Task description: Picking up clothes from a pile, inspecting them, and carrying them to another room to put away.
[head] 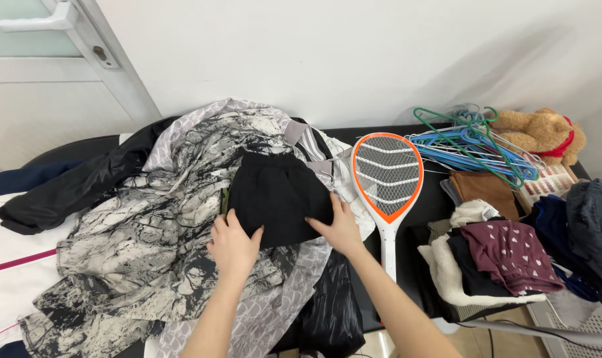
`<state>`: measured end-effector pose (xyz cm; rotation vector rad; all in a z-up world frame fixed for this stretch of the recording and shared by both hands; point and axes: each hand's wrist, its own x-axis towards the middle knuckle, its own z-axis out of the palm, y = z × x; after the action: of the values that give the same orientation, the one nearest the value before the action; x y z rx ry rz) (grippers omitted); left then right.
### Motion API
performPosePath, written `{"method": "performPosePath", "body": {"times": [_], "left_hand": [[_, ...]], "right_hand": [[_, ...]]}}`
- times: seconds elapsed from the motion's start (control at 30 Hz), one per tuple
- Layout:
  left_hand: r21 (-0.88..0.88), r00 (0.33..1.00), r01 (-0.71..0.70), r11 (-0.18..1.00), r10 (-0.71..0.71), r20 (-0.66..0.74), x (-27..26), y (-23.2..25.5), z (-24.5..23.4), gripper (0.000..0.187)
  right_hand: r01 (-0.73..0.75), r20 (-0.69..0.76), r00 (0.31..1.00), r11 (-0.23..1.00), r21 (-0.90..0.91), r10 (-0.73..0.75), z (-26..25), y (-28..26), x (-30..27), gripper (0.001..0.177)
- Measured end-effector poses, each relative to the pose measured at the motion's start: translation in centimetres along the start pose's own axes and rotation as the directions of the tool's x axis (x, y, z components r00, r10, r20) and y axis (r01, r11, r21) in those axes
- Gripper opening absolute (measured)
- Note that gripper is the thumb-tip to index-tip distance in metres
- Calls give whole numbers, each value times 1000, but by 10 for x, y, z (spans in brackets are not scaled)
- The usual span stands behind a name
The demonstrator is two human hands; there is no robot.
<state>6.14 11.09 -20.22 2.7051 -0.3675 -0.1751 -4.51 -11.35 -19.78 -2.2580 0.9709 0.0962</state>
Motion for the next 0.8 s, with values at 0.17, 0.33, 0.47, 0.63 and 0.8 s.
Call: {"method": "performPosePath", "body": {"times": [0.17, 0.33, 0.47, 0.63, 0.8], "left_hand": [[-65, 994, 93, 994, -96, -46, 1, 2, 14, 81], [-244, 976, 192, 951, -210, -53, 22, -22, 48, 83], [-295, 958, 280, 913, -249, 138, 31, -22, 28, 82], [-247, 897, 337, 909, -230, 376, 24, -28, 7, 82], [-234, 746, 448, 863, -216, 630, 2, -27, -45, 49]], "right_hand": [[-54, 16, 999, 984, 171, 52, 4, 10, -27, 110], [-222, 66, 974, 843, 489, 218, 28, 35, 3, 104], [-191, 15, 970, 716, 671, 244, 31, 37, 10, 85], [-171, 29, 979, 734, 657, 202, 18, 39, -13, 66], [-330, 331, 932, 714, 617, 145, -5, 43, -62, 20]]}}
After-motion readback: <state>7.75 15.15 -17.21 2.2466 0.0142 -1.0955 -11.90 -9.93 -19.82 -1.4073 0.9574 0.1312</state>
